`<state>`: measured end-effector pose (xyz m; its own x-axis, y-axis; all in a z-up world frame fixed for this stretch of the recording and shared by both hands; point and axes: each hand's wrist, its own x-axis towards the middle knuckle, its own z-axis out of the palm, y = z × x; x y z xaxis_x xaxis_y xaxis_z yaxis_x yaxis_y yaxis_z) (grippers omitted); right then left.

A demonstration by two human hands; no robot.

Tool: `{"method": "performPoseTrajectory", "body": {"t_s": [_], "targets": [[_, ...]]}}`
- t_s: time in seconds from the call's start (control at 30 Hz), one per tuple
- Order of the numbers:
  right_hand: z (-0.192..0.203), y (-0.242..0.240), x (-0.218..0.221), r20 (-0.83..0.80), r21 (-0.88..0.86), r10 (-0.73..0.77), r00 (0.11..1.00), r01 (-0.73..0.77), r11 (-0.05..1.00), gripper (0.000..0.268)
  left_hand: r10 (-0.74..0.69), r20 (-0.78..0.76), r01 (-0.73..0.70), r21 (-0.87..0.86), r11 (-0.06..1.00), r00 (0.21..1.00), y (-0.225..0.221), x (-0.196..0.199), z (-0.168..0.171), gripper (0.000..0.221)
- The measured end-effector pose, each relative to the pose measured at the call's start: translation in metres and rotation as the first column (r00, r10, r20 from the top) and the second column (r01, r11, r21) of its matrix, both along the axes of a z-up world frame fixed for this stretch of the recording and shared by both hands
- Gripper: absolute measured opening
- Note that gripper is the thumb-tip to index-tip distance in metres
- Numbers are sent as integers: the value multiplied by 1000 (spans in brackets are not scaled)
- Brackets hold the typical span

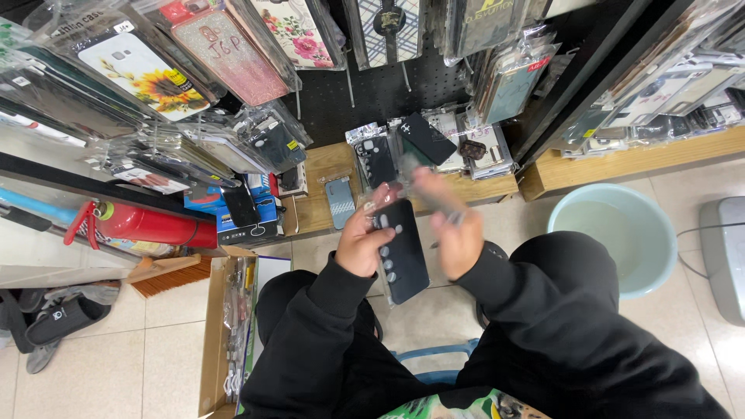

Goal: The person sits on a low stool and wipes the plastic packaging of several phone cases with a gray cloth. They pick up each case from a cardboard box, wipe it, and place it on a wooden shelf.

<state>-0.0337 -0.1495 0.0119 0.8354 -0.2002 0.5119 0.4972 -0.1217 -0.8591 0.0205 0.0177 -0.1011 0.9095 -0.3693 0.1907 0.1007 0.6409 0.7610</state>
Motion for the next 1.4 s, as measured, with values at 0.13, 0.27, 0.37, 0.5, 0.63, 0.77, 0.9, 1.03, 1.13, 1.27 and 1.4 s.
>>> {"method": "performPoseTrajectory", "body": {"t_s": [0.13, 0.27, 0.37, 0.5, 0.63, 0.77, 0.9, 1.03, 1.13, 1.27, 1.4], "targets": [[-19, 17, 0, 174, -334, 210, 962, -143, 932, 45, -7, -10, 7, 4, 1000, 1000, 2, -9, -3, 73], [-14, 5, 7, 165, -414, 163, 973, -82, 907, 42, -34, -16, 34, 8, 999, 999, 2, -14, -2, 73], [-12, -9, 14, 127, -413, 93, 988, -32, 910, 43, -36, -14, 36, -20, 999, 999, 0, -17, 34, 70], [5, -13, 10, -86, -284, -1, 996, -24, 958, 47, -45, 8, 45, -28, 999, 999, 13, -11, 50, 72], [-99, -32, 21, -568, -7, -79, 819, 92, 996, 53, 4, 47, -2, -36, 999, 999, 14, -8, 54, 69], [-95, -27, 19, -706, 519, 235, 668, 262, 814, 56, 125, 42, -130, 170, 977, 991, 8, -7, 60, 76], [12, 8, 5, -570, 796, 415, 709, 352, 492, 53, 477, -52, -408, 445, 797, 877, -3, -10, 70, 95], [-9, 11, 9, -504, 851, 451, 737, 332, 408, 55, 488, -103, -357, 555, 752, 867, -24, -20, 70, 17], [-34, 0, 16, -450, 880, 437, 779, 305, 364, 57, 161, -540, -147, 69, 987, 826, -40, -32, 91, 35], [-17, -5, 2, -318, 619, 265, 910, -12, 786, 75, 164, -462, -96, 166, 981, 872, -19, -14, 74, 43], [-17, 23, -19, 149, -514, 170, 974, -70, 855, 63, 36, -556, -143, -150, 978, 831, -8, 6, 54, 45]]}}
